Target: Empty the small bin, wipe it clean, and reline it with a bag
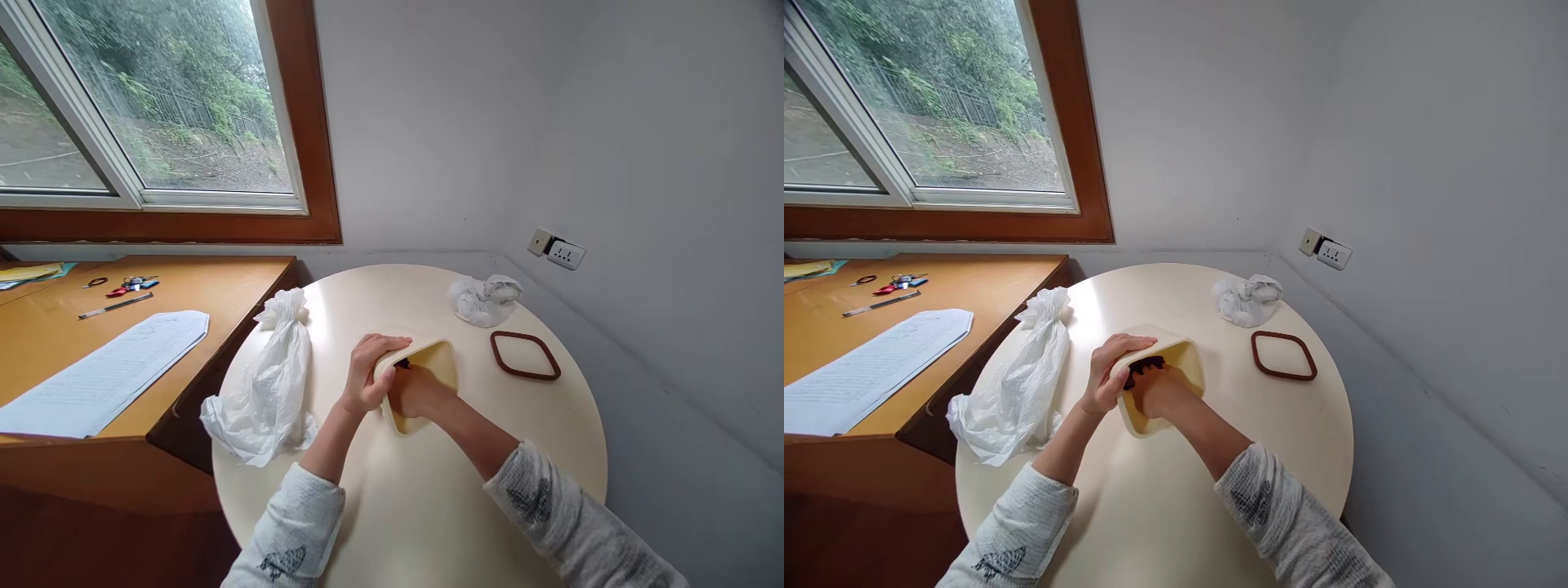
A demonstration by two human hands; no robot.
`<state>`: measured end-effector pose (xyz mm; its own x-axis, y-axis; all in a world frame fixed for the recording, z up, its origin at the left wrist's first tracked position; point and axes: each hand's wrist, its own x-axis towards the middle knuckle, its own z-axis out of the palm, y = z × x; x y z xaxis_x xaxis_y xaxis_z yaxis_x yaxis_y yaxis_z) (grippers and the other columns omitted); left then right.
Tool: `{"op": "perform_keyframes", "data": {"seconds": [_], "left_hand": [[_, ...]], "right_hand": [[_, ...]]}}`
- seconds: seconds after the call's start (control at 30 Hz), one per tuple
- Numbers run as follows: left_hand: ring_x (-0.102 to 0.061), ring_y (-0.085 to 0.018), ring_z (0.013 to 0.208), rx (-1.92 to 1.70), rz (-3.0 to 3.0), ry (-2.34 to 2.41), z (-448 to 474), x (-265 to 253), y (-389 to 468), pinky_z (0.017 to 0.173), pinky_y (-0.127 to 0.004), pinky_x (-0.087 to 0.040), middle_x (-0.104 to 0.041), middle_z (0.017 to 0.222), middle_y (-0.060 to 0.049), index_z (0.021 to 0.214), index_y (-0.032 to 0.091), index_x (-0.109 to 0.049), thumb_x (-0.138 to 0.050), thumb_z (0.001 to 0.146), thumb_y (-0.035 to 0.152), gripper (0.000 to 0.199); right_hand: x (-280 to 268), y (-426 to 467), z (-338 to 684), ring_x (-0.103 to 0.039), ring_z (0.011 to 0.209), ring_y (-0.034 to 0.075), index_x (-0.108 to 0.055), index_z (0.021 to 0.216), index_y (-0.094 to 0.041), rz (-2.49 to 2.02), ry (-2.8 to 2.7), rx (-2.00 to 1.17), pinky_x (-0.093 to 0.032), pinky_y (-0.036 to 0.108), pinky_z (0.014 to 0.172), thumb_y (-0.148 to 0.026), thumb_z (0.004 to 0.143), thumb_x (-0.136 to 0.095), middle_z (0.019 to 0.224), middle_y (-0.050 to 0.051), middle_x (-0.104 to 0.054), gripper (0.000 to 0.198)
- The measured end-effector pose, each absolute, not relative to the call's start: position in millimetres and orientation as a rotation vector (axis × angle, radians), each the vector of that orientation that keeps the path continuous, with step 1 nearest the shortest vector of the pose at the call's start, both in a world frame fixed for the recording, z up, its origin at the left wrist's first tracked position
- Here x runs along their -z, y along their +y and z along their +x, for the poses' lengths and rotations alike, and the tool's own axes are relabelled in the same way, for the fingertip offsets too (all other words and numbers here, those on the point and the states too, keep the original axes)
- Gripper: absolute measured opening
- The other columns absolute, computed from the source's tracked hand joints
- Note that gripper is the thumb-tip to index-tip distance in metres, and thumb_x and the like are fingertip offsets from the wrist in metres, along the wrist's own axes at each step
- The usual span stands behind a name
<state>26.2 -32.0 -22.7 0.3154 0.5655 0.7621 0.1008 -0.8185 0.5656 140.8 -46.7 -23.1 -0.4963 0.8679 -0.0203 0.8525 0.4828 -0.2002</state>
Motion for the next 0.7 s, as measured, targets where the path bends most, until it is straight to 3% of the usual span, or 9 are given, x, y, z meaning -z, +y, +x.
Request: {"op": "perform_keyframes", "data": {"seconds": [0.13, 0.33, 0.5, 0.7], "left_hand": [[-0.060, -0.026, 0.089, -1.497, 2.103, 0.589, 28.1, 22.8, -30.2, 0.081, -0.041, -0.043, -0.067, 0.098, -0.009, 0.098, 0.019, -0.065, -0.044, 0.077, 0.044, 0.039], [-0.060, -0.027, 0.092, -1.439, 1.962, 0.598, 26.9, 24.7, -25.9, 0.084, -0.042, -0.043, -0.067, 0.100, -0.010, 0.096, 0.018, -0.065, -0.043, 0.077, 0.049, 0.042], [-0.059, -0.029, 0.094, -1.406, 1.885, 0.571, 25.3, 22.7, -22.4, 0.085, -0.042, -0.043, -0.066, 0.100, -0.011, 0.095, 0.016, -0.066, -0.044, 0.076, 0.049, 0.043], [-0.059, -0.029, 0.095, -1.376, 1.840, 0.544, 23.3, 19.3, -20.4, 0.084, -0.042, -0.044, -0.067, 0.099, -0.011, 0.093, 0.015, -0.066, -0.045, 0.076, 0.046, 0.041]], "right_hand": [[22.5, -55.4, 150.7, -0.057, 0.094, 0.024, -0.060, 0.099, -0.016, -1.645, -2.662, -0.265, -0.044, 0.034, 0.078, -0.019, 0.079, -0.050, 0.100, 0.011, -0.064, 0.023], [7.9, -78.7, 164.8, -0.062, 0.081, 0.024, -0.062, 0.093, -0.016, -1.764, -2.658, -0.298, -0.047, 0.034, 0.067, -0.020, 0.085, -0.038, 0.091, 0.010, -0.067, 0.026], [-3.6, -114.9, 180.5, -0.059, 0.099, 0.024, -0.061, 0.105, -0.012, -1.605, -2.599, -0.208, -0.043, 0.038, 0.089, -0.022, 0.090, -0.028, 0.104, 0.013, -0.065, 0.038], [2.0, -141.4, 200.6, -0.053, 0.109, 0.021, -0.055, 0.118, -0.016, -1.457, -2.498, -0.191, -0.038, 0.037, 0.099, -0.026, 0.088, -0.039, 0.117, 0.009, -0.060, 0.035]]}}
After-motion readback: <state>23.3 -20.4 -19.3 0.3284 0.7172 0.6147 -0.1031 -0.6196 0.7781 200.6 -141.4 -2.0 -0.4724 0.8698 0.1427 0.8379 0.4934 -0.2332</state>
